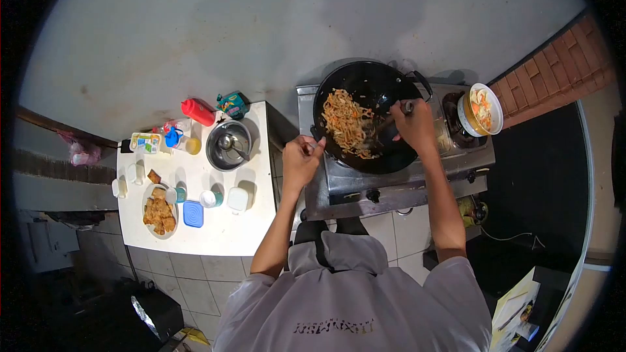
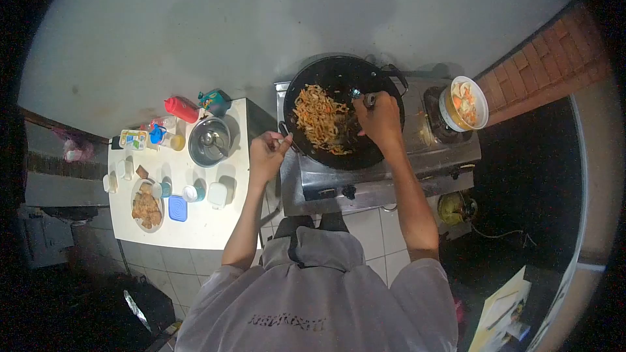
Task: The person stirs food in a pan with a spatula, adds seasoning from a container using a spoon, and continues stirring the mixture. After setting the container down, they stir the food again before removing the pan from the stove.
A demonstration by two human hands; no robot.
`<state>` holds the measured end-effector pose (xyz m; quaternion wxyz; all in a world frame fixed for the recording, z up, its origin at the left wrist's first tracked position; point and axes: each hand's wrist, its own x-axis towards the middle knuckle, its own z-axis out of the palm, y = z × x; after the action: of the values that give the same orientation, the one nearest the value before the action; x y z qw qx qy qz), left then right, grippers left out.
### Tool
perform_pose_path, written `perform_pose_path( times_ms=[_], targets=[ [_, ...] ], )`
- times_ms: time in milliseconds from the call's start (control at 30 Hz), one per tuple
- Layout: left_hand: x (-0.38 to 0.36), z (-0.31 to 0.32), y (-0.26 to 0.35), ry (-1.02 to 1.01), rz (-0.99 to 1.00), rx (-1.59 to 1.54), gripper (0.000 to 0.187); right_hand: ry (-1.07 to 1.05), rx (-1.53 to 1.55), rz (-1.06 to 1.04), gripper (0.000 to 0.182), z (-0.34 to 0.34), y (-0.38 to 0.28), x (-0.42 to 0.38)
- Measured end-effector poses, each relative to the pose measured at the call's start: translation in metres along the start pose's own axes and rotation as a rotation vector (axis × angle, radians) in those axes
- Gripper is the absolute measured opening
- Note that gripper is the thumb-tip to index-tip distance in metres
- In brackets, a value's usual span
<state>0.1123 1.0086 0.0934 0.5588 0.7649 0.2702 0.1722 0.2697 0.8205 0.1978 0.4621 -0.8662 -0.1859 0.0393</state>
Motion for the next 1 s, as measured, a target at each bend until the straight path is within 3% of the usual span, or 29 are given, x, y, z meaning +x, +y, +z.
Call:
perform_pose_path(
  times_ms=[100,200,267,300,367,467,600,733,867,1000],
  targets=[
    [0.002,-0.003,0.005,0.009,-0.025,-0.029,0.026,0.009,0.004,-0.058,0.027,-0.025,-0.018,-0.004],
    [0.003,-0.001,0.005,-0.002,-0.015,-0.032,0.024,-0.116,-0.043,-0.100,0.020,-0.054,-0.043,-0.019],
    [0.003,-0.001,0.002,-0.009,-0.037,-0.062,0.025,-0.263,-0.250,-0.488,0.015,-0.050,-0.049,-0.038],
    [0.001,-0.001,0.002,-0.009,-0.041,-0.060,0.025,-0.392,-0.261,-0.524,0.014,-0.043,-0.048,-0.044],
    [0.003,-0.002,0.002,-0.006,-0.024,-0.003,0.025,-0.437,-0.309,-0.617,0.016,-0.017,-0.033,-0.049],
    [0.004,-0.002,0.000,0.026,-0.044,-0.021,0.028,-0.379,-0.281,-0.716,0.018,-0.013,-0.003,-0.025],
    [0.004,-0.002,0.003,0.058,-0.003,0.058,0.028,-0.435,-0.324,-0.607,0.021,-0.054,-0.026,-0.051],
    [0.006,0.000,-0.001,0.044,-0.031,0.023,0.027,-0.476,-0.393,-0.630,0.022,-0.019,0.000,-0.057],
    [0.003,0.001,-0.007,0.075,0.009,0.009,0.026,-0.401,-0.322,-0.574,0.020,-0.039,-0.009,-0.041],
    [0.002,0.001,0.002,0.073,-0.026,0.037,0.026,-0.523,-0.237,-0.471,0.018,-0.052,-0.020,-0.067]
  ],
)
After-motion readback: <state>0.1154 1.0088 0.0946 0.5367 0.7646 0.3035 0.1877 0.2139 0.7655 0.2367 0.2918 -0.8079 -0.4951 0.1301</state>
